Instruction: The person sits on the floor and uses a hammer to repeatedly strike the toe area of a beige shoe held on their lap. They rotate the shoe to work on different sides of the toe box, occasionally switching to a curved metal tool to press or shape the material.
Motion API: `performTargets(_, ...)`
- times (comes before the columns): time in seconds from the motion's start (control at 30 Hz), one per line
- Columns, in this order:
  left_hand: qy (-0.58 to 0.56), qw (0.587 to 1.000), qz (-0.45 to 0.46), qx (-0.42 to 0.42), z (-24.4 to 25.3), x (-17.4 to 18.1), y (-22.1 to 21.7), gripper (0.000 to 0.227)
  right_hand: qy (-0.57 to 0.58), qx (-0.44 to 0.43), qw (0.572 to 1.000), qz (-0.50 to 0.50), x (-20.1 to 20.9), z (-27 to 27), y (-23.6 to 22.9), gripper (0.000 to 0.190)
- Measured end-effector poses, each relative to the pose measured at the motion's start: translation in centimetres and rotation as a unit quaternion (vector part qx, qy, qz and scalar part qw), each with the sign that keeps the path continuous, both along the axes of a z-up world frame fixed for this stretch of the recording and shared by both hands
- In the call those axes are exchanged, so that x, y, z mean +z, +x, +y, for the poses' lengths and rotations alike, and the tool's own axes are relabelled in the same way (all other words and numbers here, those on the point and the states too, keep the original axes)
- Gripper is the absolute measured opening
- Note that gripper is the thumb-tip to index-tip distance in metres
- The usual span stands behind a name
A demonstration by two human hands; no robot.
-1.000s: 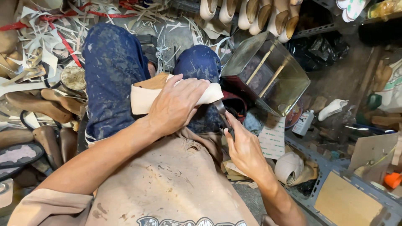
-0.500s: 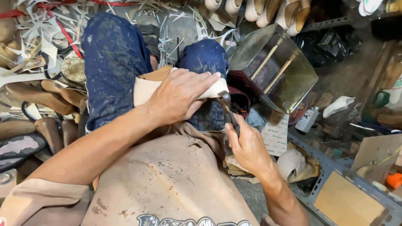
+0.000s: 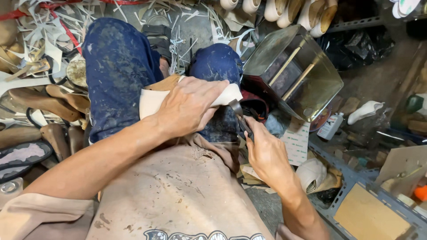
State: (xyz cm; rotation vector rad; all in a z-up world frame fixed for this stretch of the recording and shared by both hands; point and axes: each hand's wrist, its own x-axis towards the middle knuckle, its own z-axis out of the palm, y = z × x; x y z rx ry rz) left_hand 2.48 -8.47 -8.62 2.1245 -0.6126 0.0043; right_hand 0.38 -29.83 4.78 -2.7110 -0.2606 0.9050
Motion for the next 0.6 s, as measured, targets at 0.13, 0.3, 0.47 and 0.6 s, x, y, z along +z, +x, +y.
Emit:
performTargets(0.13,0.058,0.997,-0.044,0.016,-0.9,-0.5,-1.0,0.059,-0.032,0.007,0.999,0.021,0.1,-0.6,-0.5,0.038)
performTargets(0.3,-0.013,1.0,-0.013,0.007,-0.2,-0.7,-0.4,0.055,0.071,-0.078,0.992,0.063,-1.6,-1.4,-1.1,0.022)
performTargets(0.47,-0.046,0.994,0.084,-0.045,2.0,-0.3,2.6,0.056,0.157,-0.071,0.985,0.001,-3.8,-1.2,-0.3,0.02)
performTargets(0.6,-0.06,0.985,0.136,-0.086,2.5,0.7,3.5,0.057,0.133,-0.06,0.989,0.028,-1.9,-1.5,0.3,0.018)
